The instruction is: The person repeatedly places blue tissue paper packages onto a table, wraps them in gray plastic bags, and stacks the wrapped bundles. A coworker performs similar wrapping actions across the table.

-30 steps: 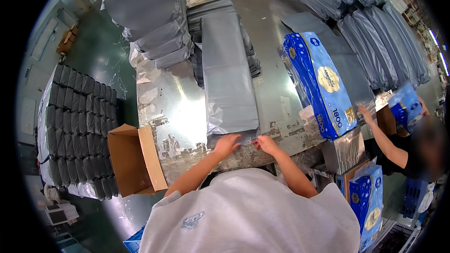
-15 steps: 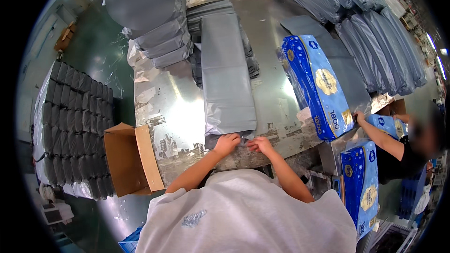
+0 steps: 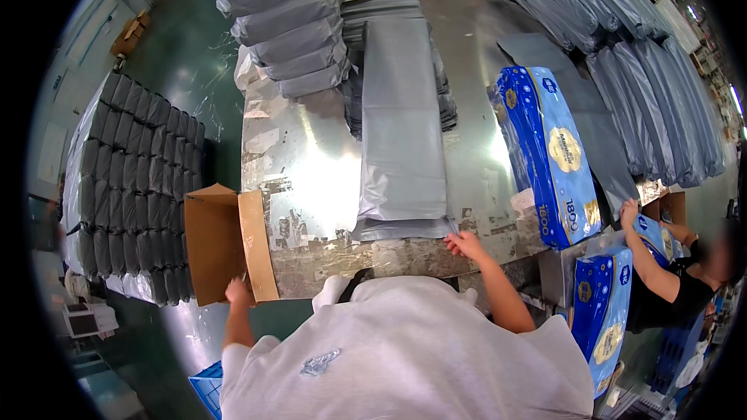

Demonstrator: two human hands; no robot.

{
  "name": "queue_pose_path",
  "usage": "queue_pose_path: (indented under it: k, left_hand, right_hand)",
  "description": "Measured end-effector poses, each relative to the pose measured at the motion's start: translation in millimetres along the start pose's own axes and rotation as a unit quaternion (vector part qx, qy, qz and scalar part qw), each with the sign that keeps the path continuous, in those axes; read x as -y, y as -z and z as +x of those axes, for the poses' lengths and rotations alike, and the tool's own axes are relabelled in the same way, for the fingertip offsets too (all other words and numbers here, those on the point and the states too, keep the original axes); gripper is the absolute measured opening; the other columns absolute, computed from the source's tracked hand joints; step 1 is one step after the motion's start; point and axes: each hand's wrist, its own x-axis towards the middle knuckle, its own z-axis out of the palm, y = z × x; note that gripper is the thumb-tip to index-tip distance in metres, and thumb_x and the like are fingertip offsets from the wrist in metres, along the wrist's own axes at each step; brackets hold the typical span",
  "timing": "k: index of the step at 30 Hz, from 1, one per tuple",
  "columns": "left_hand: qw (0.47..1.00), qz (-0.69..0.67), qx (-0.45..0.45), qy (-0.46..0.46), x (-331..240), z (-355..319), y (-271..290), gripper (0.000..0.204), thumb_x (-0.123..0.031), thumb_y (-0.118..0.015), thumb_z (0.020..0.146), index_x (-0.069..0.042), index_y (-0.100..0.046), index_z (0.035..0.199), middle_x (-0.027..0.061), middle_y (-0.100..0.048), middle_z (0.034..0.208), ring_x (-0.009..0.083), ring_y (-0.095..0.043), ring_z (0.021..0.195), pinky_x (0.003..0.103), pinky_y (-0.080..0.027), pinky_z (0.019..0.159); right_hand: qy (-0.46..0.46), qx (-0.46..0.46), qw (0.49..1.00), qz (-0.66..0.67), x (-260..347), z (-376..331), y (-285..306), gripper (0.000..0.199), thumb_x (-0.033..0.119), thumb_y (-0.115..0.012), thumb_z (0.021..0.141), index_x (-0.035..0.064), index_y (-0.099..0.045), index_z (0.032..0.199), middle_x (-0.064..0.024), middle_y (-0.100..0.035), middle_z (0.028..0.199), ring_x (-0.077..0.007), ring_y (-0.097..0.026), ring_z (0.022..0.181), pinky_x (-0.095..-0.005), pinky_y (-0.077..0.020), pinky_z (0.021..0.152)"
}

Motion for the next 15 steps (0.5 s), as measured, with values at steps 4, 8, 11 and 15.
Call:
queue_pose_path:
  k: [4,8,11,15]
  left_hand:
    - [0.950,0.130,0.273,0.075,-42,21,101,0.017,-0.026,-0.055,0.079,-0.012,-0.064,0.083,0.0073,-0.063,0.087,0.0243,-0.063,0.077,0.037,-0.051,0.058]
    - [0.974,-0.211,-0.029,-0.072,-177,68,147,0.025,-0.017,-0.050,0.081,-0.007,-0.055,0.104,0.0143,-0.053,0.108,0.0232,-0.052,0.101,0.035,-0.040,0.083]
    - [0.866,-0.053,-0.172,-0.467,-274,47,168,0.060,-0.011,-0.051,0.076,-0.024,-0.027,0.130,0.0087,-0.030,0.134,0.0209,-0.030,0.123,0.039,-0.025,0.101]
    - [0.685,0.159,-0.268,-0.658,-354,62,142,0.061,-0.016,-0.049,0.076,-0.025,-0.031,0.133,-0.0025,-0.007,0.145,0.0152,-0.005,0.133,0.040,-0.005,0.108]
  right_hand:
    - [0.082,-0.010,0.917,-0.391,34,-58,17,0.045,0.028,-0.061,0.078,0.0064,-0.049,0.116,-0.0060,-0.059,0.081,-0.0168,-0.057,0.073,-0.0316,-0.0447,0.063]
    - [0.247,-0.253,0.751,-0.557,70,-62,17,0.059,0.014,-0.060,0.071,0.0151,-0.039,0.126,-0.0111,-0.048,0.113,-0.0238,-0.047,0.105,-0.0407,-0.0383,0.086]
    - [0.440,-0.187,0.567,-0.671,90,-32,15,0.062,0.002,-0.052,0.070,0.0160,-0.037,0.128,-0.0088,-0.027,0.136,-0.0219,-0.026,0.127,-0.0404,-0.0221,0.103]
    - [0.587,-0.044,0.391,-0.708,115,17,4,0.056,0.005,-0.047,0.075,0.0130,-0.035,0.129,-0.0023,-0.025,0.140,-0.0178,-0.024,0.129,-0.0393,-0.0180,0.106]
